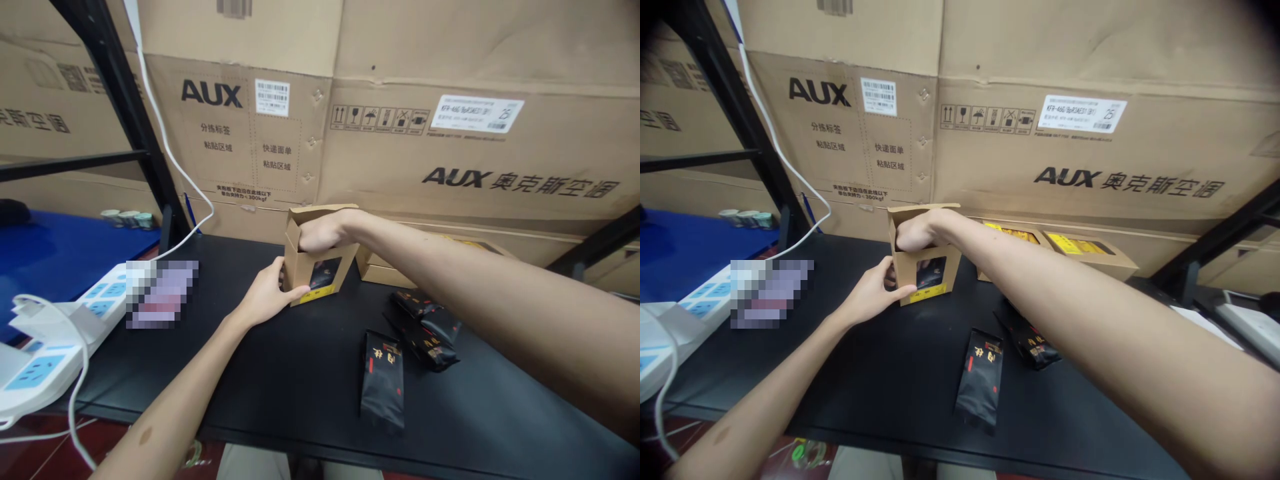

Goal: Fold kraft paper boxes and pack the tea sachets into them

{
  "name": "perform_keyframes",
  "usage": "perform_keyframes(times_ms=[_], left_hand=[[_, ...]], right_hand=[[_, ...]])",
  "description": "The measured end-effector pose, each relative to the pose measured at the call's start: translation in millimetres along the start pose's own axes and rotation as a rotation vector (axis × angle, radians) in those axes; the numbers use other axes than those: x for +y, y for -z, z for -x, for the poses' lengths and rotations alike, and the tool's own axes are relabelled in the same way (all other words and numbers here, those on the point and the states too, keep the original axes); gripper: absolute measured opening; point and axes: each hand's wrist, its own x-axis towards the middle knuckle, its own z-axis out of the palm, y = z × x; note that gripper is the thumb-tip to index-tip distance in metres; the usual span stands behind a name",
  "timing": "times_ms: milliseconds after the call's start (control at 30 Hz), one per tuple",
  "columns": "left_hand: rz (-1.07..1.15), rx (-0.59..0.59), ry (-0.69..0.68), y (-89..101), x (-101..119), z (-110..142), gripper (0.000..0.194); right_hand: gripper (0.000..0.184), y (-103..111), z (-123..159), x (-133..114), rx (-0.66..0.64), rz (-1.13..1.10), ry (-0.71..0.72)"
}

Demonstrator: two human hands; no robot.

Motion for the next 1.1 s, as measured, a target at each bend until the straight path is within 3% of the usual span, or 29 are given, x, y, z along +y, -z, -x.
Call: perform_keyframes(times_ms=[67,167,233,300,400,467,567,633,733,833,933,1000,1100], left_hand=[[0.002,0.003,0.023,0.6,-0.3,-0.3,0.052],[0.003,0.018,0.026,1.3,-1.3,-0.9,0.053],[0.006,0.031,0.013,1.7,-2.1,-1.3,0.054],[0.000,0.036,0.008,2.2,-2.3,-1.5,0.054],[-0.017,0.038,0.022,2.8,-1.9,-1.3,0.054],[-0.021,0.036,0.029,3.0,-1.9,-1.1,0.055],[-0.020,0.035,0.026,2.9,-3.1,-1.3,0.055],[-0.021,0.037,0.022,2.7,-4.2,-1.7,0.055],[-0.031,0.038,0.021,2.9,-5.1,-2.0,0.055],[-0.035,0.042,0.029,3.6,-4.4,-1.8,0.057],[-0.029,0.042,0.034,4.4,-3.3,-1.4,0.056],[-0.028,0.041,0.037,4.6,-2.8,-1.3,0.056],[-0.034,0.041,0.036,4.5,-2.7,-1.6,0.058]], right_hand=[[0.024,4.6,12.5,-0.5,0.059,0.018,0.053],[0.028,4.3,44.5,3.6,0.346,0.004,0.133],[0.025,-3.6,70.8,11.1,0.451,-0.079,0.126],[0.022,-18.6,95.3,22.5,0.377,-0.160,0.087],[0.021,-53.0,120.5,43.6,0.070,-0.229,0.001],[0.044,-79.7,128.3,56.1,-0.074,-0.185,-0.068],[0.070,-113.1,129.1,68.9,-0.121,-0.067,-0.122],[0.070,-125.3,125.4,74.3,-0.075,-0.040,-0.128],[0.065,-129.6,117.9,80.0,0.098,0.010,-0.117],[0.047,-129.3,111.3,81.1,0.249,0.060,-0.119],[0.029,-136.7,106.0,75.4,0.281,0.031,-0.174],[0.032,-146.9,102.4,68.9,0.283,0.028,-0.229],[0.052,-164.7,95.8,59.8,0.358,0.074,-0.296]])
